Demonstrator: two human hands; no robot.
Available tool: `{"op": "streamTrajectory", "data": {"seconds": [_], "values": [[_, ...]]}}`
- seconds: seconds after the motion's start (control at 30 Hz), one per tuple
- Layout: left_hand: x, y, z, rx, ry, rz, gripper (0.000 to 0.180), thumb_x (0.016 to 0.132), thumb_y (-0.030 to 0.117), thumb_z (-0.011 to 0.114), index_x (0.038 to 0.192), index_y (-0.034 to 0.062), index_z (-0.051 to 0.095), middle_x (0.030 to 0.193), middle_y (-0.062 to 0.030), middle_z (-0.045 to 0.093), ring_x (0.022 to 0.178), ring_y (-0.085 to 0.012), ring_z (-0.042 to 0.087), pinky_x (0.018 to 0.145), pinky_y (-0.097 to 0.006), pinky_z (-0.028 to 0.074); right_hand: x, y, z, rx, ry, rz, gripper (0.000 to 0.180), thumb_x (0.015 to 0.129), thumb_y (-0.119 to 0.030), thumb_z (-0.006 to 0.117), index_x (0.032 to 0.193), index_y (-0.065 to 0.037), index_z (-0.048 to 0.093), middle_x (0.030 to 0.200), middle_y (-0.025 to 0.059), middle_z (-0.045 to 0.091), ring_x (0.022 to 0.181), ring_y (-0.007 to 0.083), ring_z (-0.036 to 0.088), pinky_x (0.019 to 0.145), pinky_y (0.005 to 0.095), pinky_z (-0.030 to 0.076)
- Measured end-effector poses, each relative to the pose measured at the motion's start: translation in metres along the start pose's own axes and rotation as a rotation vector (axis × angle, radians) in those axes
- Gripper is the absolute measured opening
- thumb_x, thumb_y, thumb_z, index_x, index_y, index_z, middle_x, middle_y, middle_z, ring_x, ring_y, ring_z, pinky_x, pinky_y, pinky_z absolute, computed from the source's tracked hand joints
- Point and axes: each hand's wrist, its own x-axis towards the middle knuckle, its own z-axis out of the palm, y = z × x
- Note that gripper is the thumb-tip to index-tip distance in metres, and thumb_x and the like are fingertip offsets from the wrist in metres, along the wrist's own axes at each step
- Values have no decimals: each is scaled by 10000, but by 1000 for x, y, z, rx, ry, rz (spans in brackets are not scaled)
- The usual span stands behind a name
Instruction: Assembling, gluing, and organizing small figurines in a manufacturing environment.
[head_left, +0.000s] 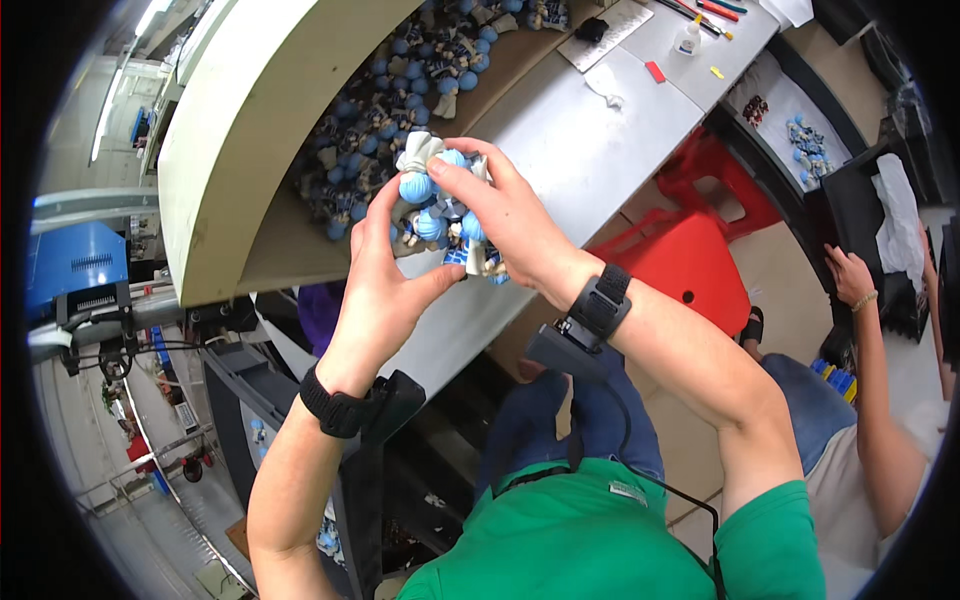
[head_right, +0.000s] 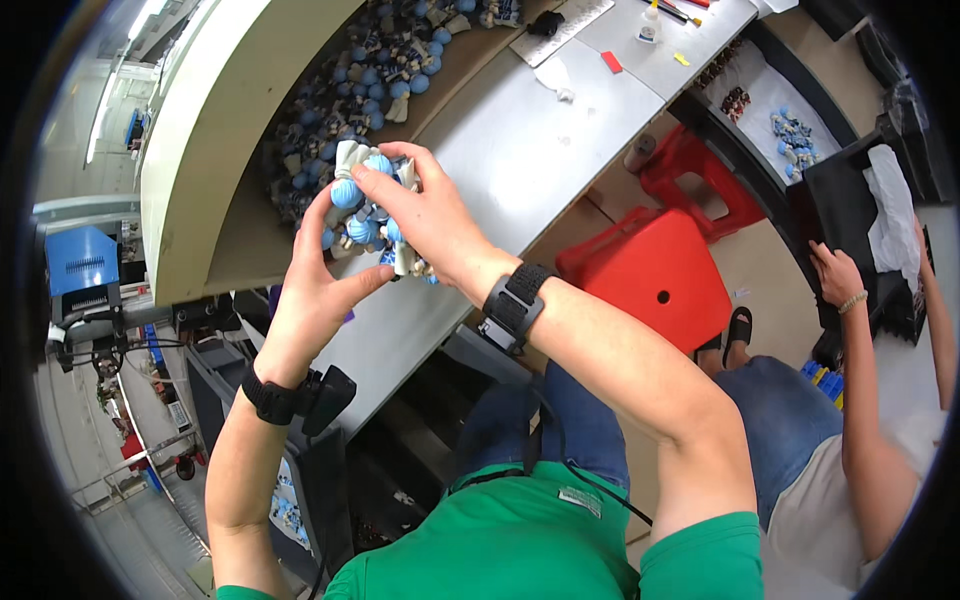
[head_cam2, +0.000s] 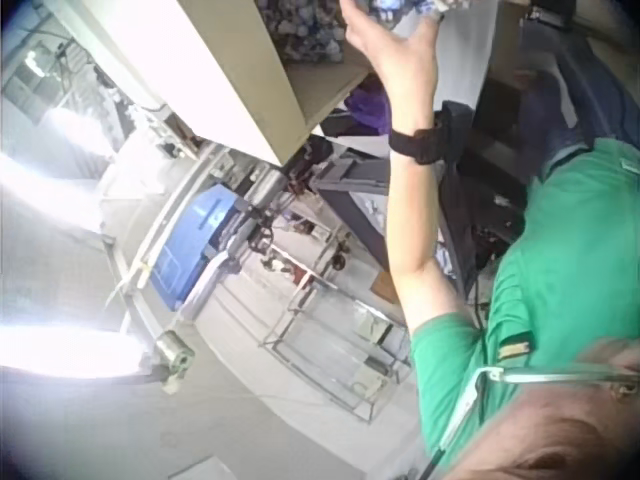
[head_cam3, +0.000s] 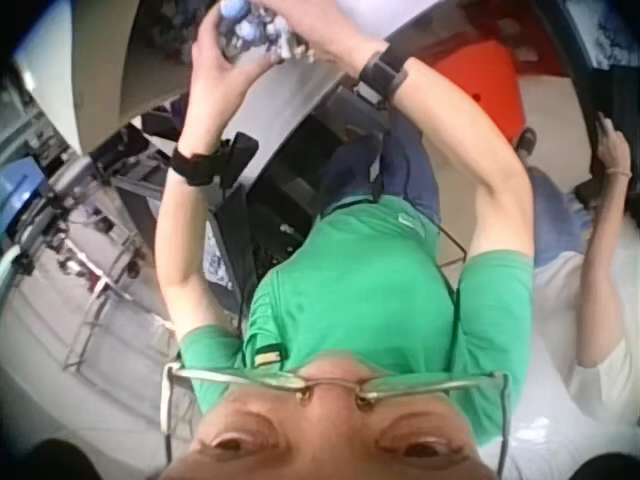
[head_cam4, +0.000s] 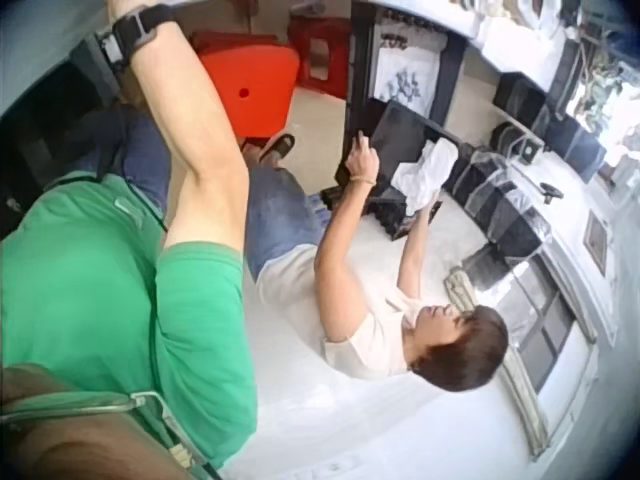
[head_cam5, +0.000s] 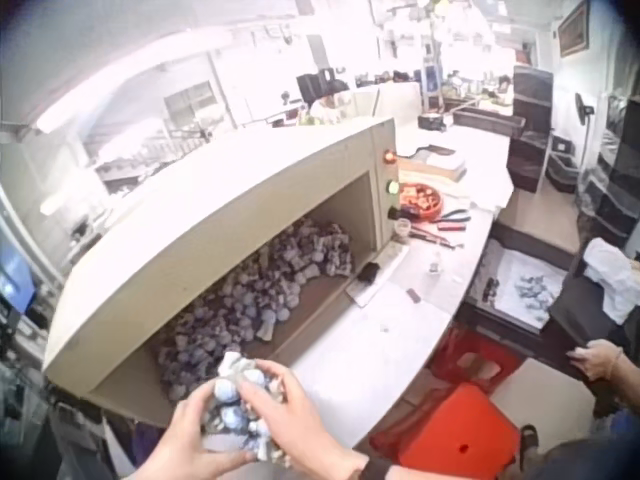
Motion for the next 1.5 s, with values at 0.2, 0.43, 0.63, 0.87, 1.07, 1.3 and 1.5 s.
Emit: {"op": "streamTrajectory", "data": {"seconds": [0.2,0.43,0.63,0.87,1.07,1.3,1.5], "values": [[102,-30,-6,-69,329,122,778,709,132,788,1367,20,389,1314,-224,483,1206,-270,496,1012,-370,395,135,-14,0,69,-70,-85,629,851,-340,650,1319,-7,393,1139,131,579,1020,207,574,834,331,490],[137,-60,4,-287,460,131,675,842,96,661,1410,-15,313,1360,-171,451,1215,-234,480,1002,-315,388,228,7,34,-97,-1,-57,521,890,-292,560,1344,-85,408,1241,163,550,1172,318,519,939,462,430],[89,-53,5,126,193,-71,696,865,188,627,1406,-82,283,1426,-259,365,1338,-283,352,1087,-344,275,211,30,-3,-1605,-208,-763,440,839,-287,575,1224,-79,526,1219,145,556,1224,291,469,951,517,386],[-1,-14,-20,54,-213,50,632,848,199,650,1381,0,374,1389,-202,409,1321,-323,350,1092,-376,276,165,7,1,-1660,-192,-913,276,806,-241,576,1033,-103,647,1107,89,602,1080,265,541,880,454,428],[-92,-10,-85,-20,-334,-50,571,812,84,640,1347,22,451,1309,-111,506,1201,-181,461,993,-290,341,35,-9,-37,-1268,-372,-693,165,842,-216,617,976,-120,600,1023,83,561,1035,281,521,863,423,372],[-197,-63,-137,-74,-210,2,460,930,41,554,1366,3,414,1295,-94,469,1031,-145,500,888,-261,417,-137,-13,-96,-1403,-290,-8,251,884,-267,531,987,-57,621,987,147,632,958,338,591,820,427,475],[-240,-63,-138,185,-216,156,451,892,117,622,1303,-3,480,1339,-187,455,1235,-306,436,1038,-365,331,-277,61,-172,-1365,211,276,276,840,-277,595,1006,-61,641,938,164,672,920,313,644,810,391,501]]}}
